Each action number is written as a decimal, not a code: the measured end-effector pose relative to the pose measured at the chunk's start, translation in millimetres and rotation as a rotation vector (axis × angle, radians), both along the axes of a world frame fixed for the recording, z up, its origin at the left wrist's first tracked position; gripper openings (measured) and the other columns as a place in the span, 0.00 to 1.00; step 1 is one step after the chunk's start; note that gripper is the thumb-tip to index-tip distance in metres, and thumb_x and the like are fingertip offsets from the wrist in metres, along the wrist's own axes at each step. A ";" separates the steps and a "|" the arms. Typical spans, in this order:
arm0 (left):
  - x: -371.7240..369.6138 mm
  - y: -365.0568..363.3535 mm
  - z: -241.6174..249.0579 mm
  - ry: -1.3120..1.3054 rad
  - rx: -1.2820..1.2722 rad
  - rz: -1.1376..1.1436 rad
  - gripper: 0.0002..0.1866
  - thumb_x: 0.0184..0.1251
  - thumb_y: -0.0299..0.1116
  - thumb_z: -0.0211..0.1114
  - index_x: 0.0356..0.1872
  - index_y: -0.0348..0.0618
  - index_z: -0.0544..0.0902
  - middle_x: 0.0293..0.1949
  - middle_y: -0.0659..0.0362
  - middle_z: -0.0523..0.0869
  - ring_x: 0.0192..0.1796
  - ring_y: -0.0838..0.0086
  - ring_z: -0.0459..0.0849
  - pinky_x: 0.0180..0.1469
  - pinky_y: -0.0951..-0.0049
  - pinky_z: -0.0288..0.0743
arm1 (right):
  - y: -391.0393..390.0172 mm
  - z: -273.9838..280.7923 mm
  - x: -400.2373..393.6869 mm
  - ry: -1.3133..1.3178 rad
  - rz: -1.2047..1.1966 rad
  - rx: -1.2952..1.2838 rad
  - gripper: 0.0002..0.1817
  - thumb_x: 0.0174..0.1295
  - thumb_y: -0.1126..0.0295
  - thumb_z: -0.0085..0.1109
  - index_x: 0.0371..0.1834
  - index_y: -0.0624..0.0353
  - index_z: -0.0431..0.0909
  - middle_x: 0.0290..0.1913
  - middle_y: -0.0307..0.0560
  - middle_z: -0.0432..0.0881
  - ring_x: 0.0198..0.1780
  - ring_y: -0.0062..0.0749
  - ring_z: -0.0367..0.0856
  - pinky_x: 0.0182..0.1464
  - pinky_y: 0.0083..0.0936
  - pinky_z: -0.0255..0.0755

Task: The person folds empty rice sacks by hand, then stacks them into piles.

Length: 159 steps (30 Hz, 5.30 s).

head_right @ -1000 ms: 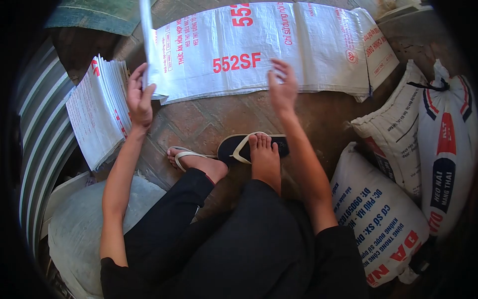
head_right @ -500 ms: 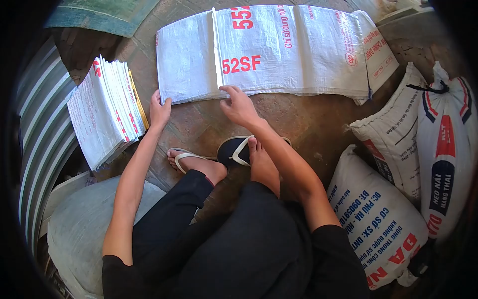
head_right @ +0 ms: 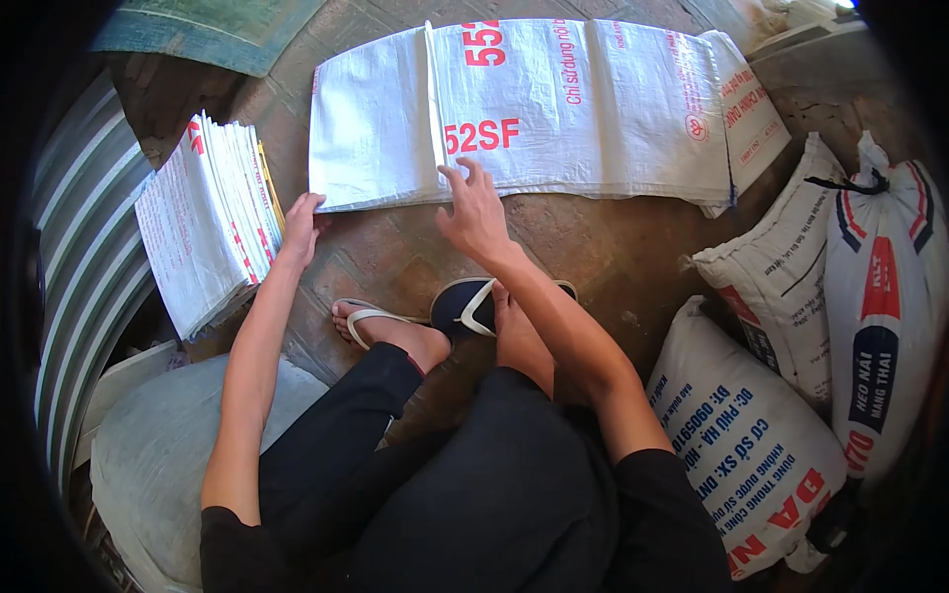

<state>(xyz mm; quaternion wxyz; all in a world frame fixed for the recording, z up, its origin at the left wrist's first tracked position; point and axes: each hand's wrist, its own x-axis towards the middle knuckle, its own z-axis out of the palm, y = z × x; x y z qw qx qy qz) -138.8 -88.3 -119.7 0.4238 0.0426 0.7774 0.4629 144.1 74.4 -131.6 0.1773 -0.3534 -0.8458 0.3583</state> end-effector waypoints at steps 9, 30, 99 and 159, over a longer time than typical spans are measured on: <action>9.4 22.7 34.4 0.356 0.255 -0.098 0.08 0.67 0.33 0.55 0.34 0.40 0.77 0.34 0.64 0.75 0.42 0.77 0.70 0.52 0.76 0.62 | 8.1 -17.3 -10.2 -0.025 0.094 0.104 0.37 0.50 0.64 0.73 0.66 0.56 0.71 0.69 0.50 0.70 0.63 0.52 0.72 0.63 0.44 0.70; 167.7 75.9 110.0 -0.027 0.490 -0.823 0.24 0.73 0.37 0.63 0.65 0.37 0.76 0.52 0.56 0.83 0.57 0.73 0.80 0.64 0.70 0.71 | -74.8 -62.6 12.8 0.208 -0.304 -0.429 0.15 0.65 0.67 0.61 0.52 0.63 0.81 0.42 0.51 0.88 0.45 0.37 0.87 0.45 0.34 0.79; 111.8 32.9 -10.4 -0.373 0.422 0.036 0.26 0.79 0.50 0.49 0.63 0.40 0.77 0.56 0.57 0.84 0.56 0.74 0.82 0.61 0.69 0.73 | -19.6 -13.6 -7.6 0.212 0.379 0.138 0.29 0.50 0.70 0.71 0.60 0.41 0.81 0.64 0.43 0.80 0.71 0.43 0.70 0.75 0.48 0.60; 183.8 54.9 46.3 -0.577 0.231 -0.122 0.24 0.74 0.47 0.59 0.63 0.44 0.76 0.50 0.59 0.83 0.49 0.73 0.82 0.52 0.69 0.76 | 166.7 56.2 180.3 1.427 -1.059 -0.746 0.15 0.76 0.64 0.53 0.58 0.61 0.76 0.56 0.53 0.83 0.55 0.41 0.84 0.56 0.37 0.83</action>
